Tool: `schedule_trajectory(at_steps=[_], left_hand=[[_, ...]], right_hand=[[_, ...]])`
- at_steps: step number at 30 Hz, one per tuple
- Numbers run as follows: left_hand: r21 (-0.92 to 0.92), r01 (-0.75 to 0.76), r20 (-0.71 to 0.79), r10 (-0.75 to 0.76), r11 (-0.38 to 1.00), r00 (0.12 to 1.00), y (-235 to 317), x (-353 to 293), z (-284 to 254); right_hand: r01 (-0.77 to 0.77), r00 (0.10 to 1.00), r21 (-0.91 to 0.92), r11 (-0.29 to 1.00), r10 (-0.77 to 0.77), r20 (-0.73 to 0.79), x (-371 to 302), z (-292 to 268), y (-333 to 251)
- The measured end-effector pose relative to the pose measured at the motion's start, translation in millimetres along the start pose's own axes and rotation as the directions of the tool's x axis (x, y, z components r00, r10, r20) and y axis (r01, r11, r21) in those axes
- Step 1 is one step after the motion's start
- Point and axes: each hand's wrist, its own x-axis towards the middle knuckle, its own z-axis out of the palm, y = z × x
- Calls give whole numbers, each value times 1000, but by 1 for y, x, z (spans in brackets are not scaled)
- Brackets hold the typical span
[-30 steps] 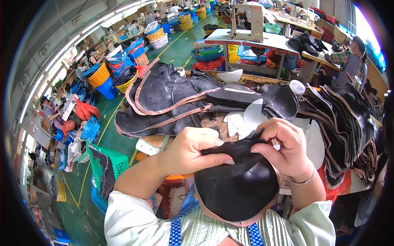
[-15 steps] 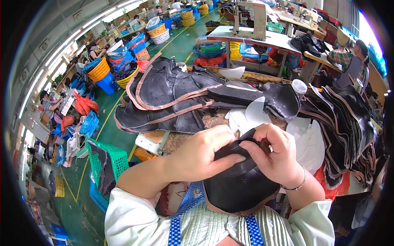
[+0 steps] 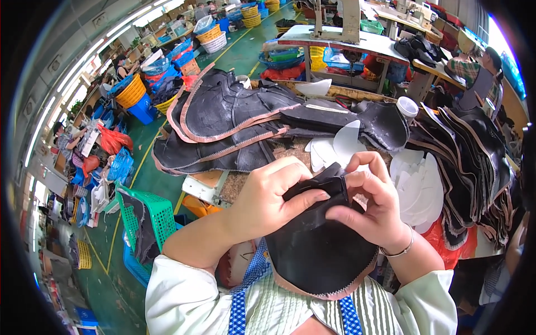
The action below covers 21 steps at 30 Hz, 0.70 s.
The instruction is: Manually assembling shoe upper components by inserting liners and internal supports.
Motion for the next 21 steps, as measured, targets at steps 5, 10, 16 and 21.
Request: schedule_trajectory(at_steps=[5,10,16,21], left_hand=[[-241,210,172,-171,948,970,1,6,-6],[-54,208,419,-167,977,892,-5,30,-22],[16,573,519,-497,819,696,-46,38,2],[-242,551,548,-356,799,757,-45,31,9]], right_hand=[[120,992,-197,973,-111,54,8,2,-4],[196,979,-339,920,-165,118,10,11,-8],[742,654,-522,422,-629,422,2,20,-26],[-97,989,-193,976,117,95,10,5,-4]])
